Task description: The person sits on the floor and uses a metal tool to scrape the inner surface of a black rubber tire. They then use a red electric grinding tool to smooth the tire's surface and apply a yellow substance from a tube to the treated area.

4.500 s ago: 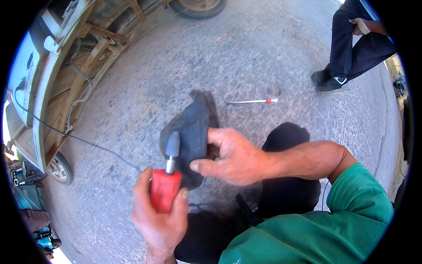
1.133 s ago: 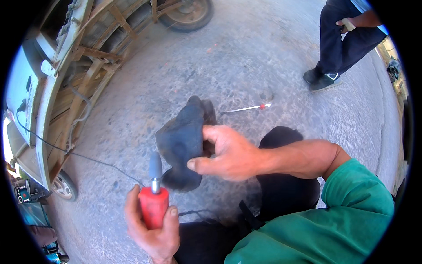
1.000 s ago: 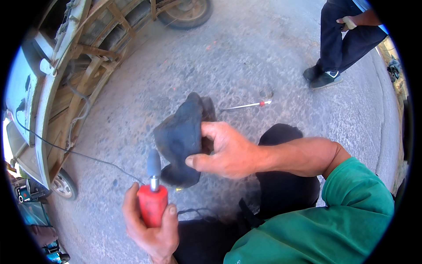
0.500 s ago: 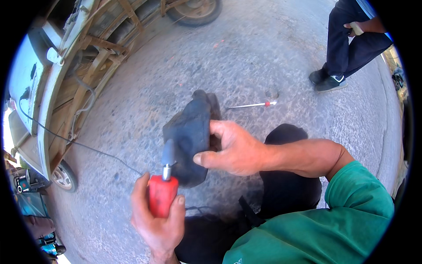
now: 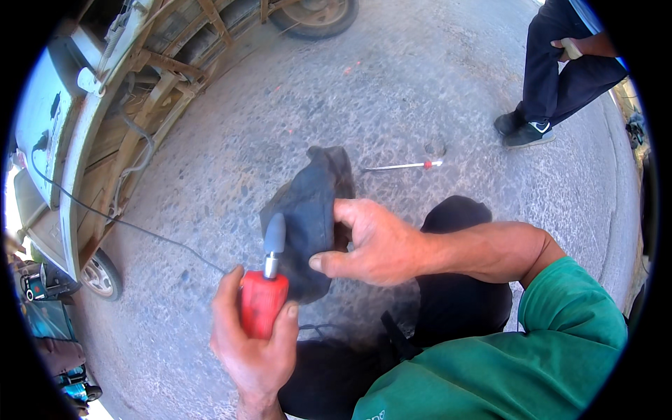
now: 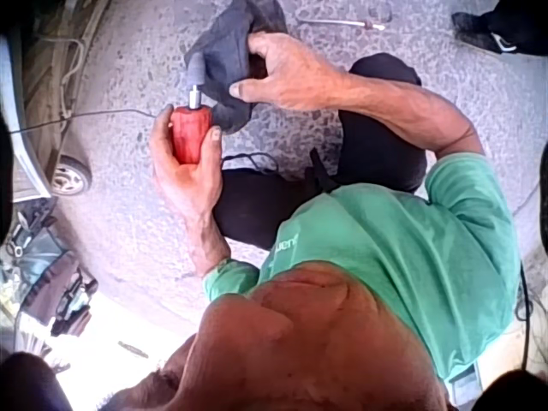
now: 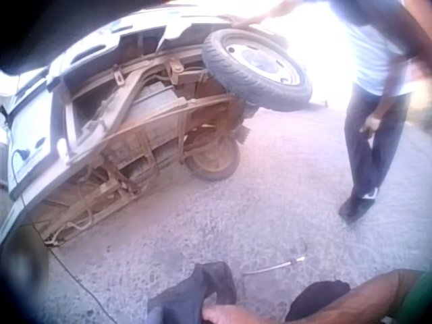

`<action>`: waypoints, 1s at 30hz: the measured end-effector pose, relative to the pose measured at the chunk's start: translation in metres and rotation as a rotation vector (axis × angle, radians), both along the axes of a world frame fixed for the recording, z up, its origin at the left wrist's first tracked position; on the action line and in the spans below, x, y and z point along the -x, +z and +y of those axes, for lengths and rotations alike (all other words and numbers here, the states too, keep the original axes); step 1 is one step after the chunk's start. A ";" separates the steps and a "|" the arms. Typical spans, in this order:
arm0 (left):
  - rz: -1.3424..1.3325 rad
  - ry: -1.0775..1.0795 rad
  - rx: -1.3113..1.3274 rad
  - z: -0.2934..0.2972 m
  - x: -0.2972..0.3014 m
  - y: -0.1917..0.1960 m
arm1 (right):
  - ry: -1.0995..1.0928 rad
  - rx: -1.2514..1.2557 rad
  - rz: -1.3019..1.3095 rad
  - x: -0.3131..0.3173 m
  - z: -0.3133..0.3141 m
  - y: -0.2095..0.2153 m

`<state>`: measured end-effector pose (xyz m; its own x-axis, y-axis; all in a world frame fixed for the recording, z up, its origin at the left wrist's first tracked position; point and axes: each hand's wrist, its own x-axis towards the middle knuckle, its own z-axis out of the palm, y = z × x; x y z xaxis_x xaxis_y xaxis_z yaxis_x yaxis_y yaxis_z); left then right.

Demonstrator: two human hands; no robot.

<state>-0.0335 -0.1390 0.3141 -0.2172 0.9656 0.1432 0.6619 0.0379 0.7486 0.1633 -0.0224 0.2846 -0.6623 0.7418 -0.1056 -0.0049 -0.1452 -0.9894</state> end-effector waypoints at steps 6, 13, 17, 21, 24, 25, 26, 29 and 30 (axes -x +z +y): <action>0.000 0.011 0.021 0.000 -0.001 0.001 | -0.013 -0.063 0.013 0.001 -0.001 0.001; 0.001 0.015 0.038 0.001 -0.002 0.003 | -0.036 -0.130 0.024 0.002 -0.002 -0.002; 0.050 -0.051 0.015 0.001 0.000 -0.001 | -0.042 -0.146 0.048 0.004 -0.002 -0.006; 0.011 -0.030 -0.002 0.000 -0.002 -0.002 | -0.029 -0.144 0.069 0.004 -0.002 -0.007; -0.074 0.013 0.050 0.002 -0.004 0.000 | -0.025 -0.143 0.043 0.003 -0.001 -0.002; -0.023 -0.026 0.020 0.002 -0.003 -0.001 | -0.030 -0.168 0.039 0.003 -0.001 -0.006; 0.029 -0.065 -0.010 0.001 -0.001 -0.003 | -0.035 -0.192 0.036 0.004 -0.001 -0.009; 0.058 -0.093 -0.035 0.001 0.000 -0.006 | -0.022 -0.189 0.023 0.005 -0.001 -0.009; 0.046 -0.087 -0.032 0.000 0.000 -0.006 | -0.034 -0.187 0.039 0.005 -0.001 -0.009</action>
<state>-0.0339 -0.1388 0.3077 -0.1249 0.9752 0.1826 0.6954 -0.0452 0.7172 0.1581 -0.0238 0.2754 -0.6376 0.7679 0.0615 -0.0459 0.0417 -0.9981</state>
